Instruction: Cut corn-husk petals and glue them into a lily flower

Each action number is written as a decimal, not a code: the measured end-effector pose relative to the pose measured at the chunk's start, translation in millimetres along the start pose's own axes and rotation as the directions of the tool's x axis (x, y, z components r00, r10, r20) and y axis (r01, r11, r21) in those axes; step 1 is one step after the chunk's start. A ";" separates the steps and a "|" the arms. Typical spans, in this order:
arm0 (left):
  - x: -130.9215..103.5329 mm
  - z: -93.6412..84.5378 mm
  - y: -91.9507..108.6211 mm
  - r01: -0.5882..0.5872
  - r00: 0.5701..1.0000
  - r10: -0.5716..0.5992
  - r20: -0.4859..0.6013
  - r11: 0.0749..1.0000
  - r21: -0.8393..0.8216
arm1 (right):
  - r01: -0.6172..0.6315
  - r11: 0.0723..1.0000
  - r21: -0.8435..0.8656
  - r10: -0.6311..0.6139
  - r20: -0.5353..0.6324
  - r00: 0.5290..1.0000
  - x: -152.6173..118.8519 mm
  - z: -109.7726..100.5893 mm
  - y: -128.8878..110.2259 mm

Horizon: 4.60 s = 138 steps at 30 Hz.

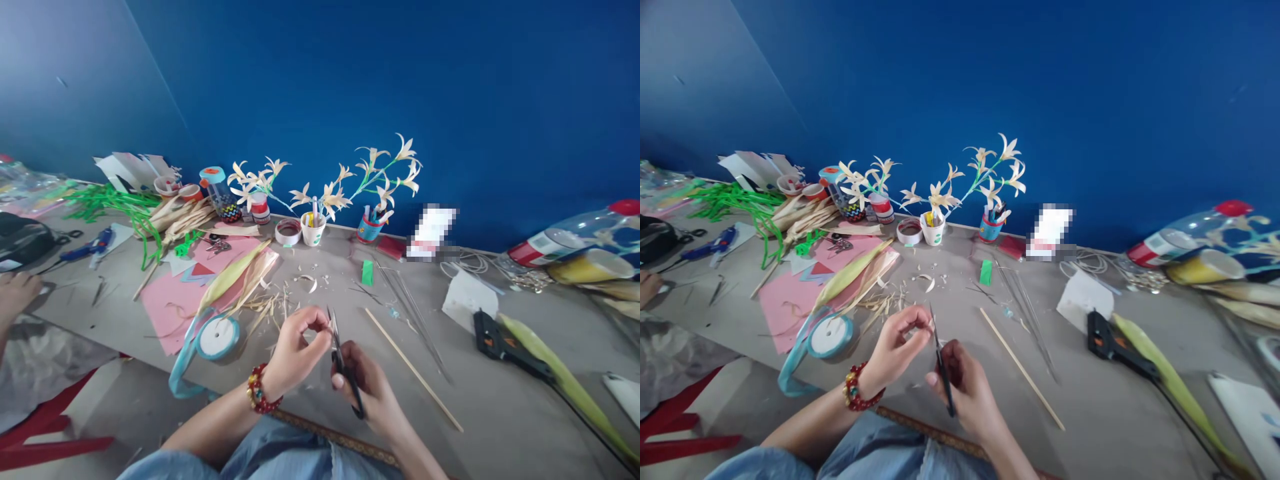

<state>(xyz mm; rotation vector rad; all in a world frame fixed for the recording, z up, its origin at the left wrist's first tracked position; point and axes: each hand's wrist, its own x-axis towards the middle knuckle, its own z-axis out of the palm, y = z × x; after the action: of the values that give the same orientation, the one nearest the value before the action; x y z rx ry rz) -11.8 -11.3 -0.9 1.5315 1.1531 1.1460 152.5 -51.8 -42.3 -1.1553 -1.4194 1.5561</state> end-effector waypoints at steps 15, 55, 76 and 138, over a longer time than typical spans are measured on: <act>-0.1 -1.0 4.0 -0.036 0.999 0.036 0.024 0.999 0.025 | -0.027 0.997 0.071 0.025 0.019 0.999 6.2 -1.5 -7.1; 3.3 -8.2 13.5 0.112 0.985 -0.083 0.149 0.973 -0.201 | -0.049 0.999 0.004 0.049 0.090 0.995 6.0 -9.0 -13.8; 1.0 -17.1 10.0 0.184 0.966 -0.133 0.224 0.956 -0.228 | -0.111 0.611 -0.784 -0.052 -0.180 0.982 9.2 -49.4 3.8; -14.4 11.3 -7.1 0.305 0.912 -0.232 0.337 0.935 -0.182 | 0.291 0.849 -0.442 -0.363 -0.085 0.928 -17.8 -45.2 -18.0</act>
<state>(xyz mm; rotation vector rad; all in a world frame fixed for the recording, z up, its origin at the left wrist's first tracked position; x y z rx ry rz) -4.0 -25.3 -12.2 1.2708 0.9450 0.7868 200.0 -50.6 -21.5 -1.1737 -1.7842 0.9139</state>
